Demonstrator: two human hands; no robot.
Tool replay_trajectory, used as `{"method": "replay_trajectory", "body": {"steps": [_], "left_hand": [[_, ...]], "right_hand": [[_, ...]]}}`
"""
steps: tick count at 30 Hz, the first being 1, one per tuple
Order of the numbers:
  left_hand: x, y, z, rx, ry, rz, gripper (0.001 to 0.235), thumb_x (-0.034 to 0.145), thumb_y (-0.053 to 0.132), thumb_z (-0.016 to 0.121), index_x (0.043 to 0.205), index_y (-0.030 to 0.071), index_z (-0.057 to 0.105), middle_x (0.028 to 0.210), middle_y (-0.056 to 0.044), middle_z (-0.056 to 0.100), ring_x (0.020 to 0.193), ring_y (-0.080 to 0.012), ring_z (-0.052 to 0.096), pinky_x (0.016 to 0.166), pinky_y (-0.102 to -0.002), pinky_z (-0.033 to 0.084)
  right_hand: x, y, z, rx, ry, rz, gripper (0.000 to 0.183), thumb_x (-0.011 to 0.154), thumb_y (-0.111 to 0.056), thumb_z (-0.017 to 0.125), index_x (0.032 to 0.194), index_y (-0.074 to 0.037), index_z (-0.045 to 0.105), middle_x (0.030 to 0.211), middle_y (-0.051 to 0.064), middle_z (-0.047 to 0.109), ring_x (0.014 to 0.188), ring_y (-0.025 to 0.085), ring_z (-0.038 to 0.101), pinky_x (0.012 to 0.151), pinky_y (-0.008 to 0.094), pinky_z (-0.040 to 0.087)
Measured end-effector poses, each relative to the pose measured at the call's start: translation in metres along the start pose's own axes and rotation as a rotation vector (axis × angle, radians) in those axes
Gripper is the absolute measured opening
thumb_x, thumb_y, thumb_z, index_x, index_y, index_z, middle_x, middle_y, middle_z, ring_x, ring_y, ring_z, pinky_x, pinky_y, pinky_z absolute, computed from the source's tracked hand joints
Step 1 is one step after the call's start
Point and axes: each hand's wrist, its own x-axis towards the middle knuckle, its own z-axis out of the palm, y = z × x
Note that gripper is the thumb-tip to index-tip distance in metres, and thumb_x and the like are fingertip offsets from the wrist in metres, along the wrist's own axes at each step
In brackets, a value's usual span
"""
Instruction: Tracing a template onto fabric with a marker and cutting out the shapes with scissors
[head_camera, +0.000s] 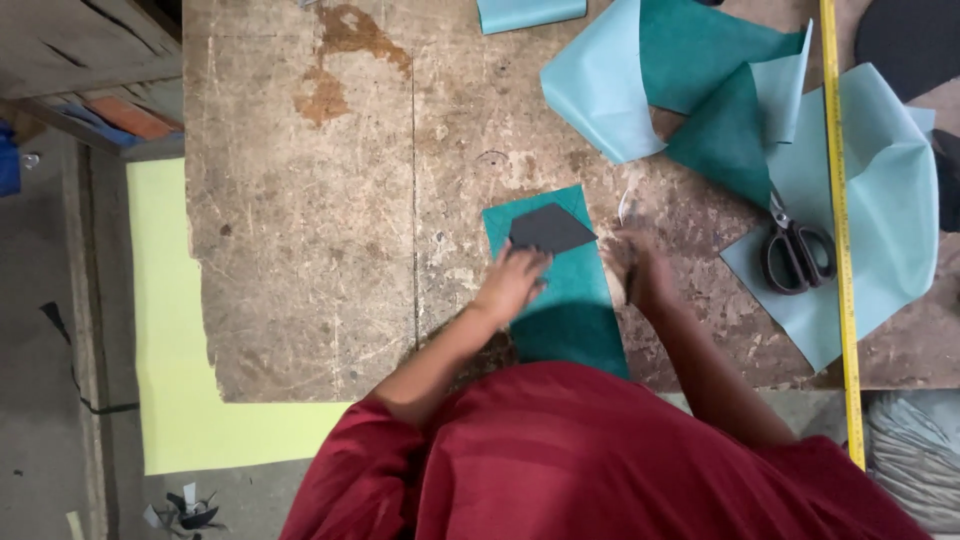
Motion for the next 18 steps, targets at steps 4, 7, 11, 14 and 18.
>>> {"method": "replay_trajectory", "body": {"steps": [4, 7, 11, 14, 18], "left_hand": [[-0.047, 0.01, 0.041, -0.018, 0.155, 0.298, 0.036, 0.097, 0.032, 0.068, 0.131, 0.022, 0.065, 0.137, -0.001, 0.064, 0.134, -0.0193, 0.055, 0.124, -0.057, 0.028], [-0.062, 0.029, 0.007, -0.33, 0.224, 0.243, 0.019, 0.098, 0.024, 0.068, 0.116, 0.021, 0.074, 0.127, 0.002, 0.072, 0.12, -0.0193, 0.067, 0.113, -0.05, 0.047], [-0.069, 0.016, -0.012, -0.174, 0.291, 0.207, 0.019, 0.1, 0.023, 0.061, 0.113, 0.016, 0.072, 0.125, -0.001, 0.07, 0.115, -0.0233, 0.067, 0.095, -0.042, 0.055], [-0.074, 0.011, -0.034, -0.177, 0.337, 0.068, 0.02, 0.097, 0.018, 0.063, 0.114, 0.016, 0.075, 0.123, -0.003, 0.071, 0.111, -0.0263, 0.068, 0.092, -0.043, 0.056], [-0.077, 0.012, -0.046, -0.139, 0.405, -0.049, 0.025, 0.097, 0.02, 0.064, 0.12, 0.018, 0.075, 0.126, 0.0, 0.071, 0.112, -0.0235, 0.068, 0.095, -0.04, 0.057]], "right_hand": [[0.033, -0.005, 0.043, -1.284, -0.198, -0.707, 0.059, 0.088, -0.028, 0.087, 0.13, -0.009, 0.05, 0.12, 0.026, 0.066, 0.116, 0.047, 0.064, 0.097, 0.059, 0.054], [0.077, 0.003, 0.055, -1.253, -0.586, -0.998, 0.089, 0.068, -0.051, 0.09, 0.135, -0.008, 0.052, 0.141, 0.019, 0.057, 0.142, 0.043, 0.045, 0.119, 0.056, 0.035], [0.036, -0.022, 0.082, -1.603, -0.742, -0.665, 0.078, 0.063, -0.03, 0.095, 0.124, -0.008, 0.052, 0.12, 0.023, 0.064, 0.128, 0.045, 0.054, 0.109, 0.057, 0.043], [0.03, -0.01, 0.048, -1.554, -0.724, -0.849, 0.059, 0.067, -0.028, 0.093, 0.111, -0.01, 0.059, 0.103, 0.015, 0.061, 0.11, 0.041, 0.059, 0.098, 0.052, 0.049], [0.038, 0.08, -0.063, -1.42, -0.484, -1.481, 0.031, 0.076, -0.002, 0.081, 0.103, -0.007, 0.068, 0.117, 0.019, 0.066, 0.117, 0.045, 0.063, 0.099, 0.055, 0.053]]}}
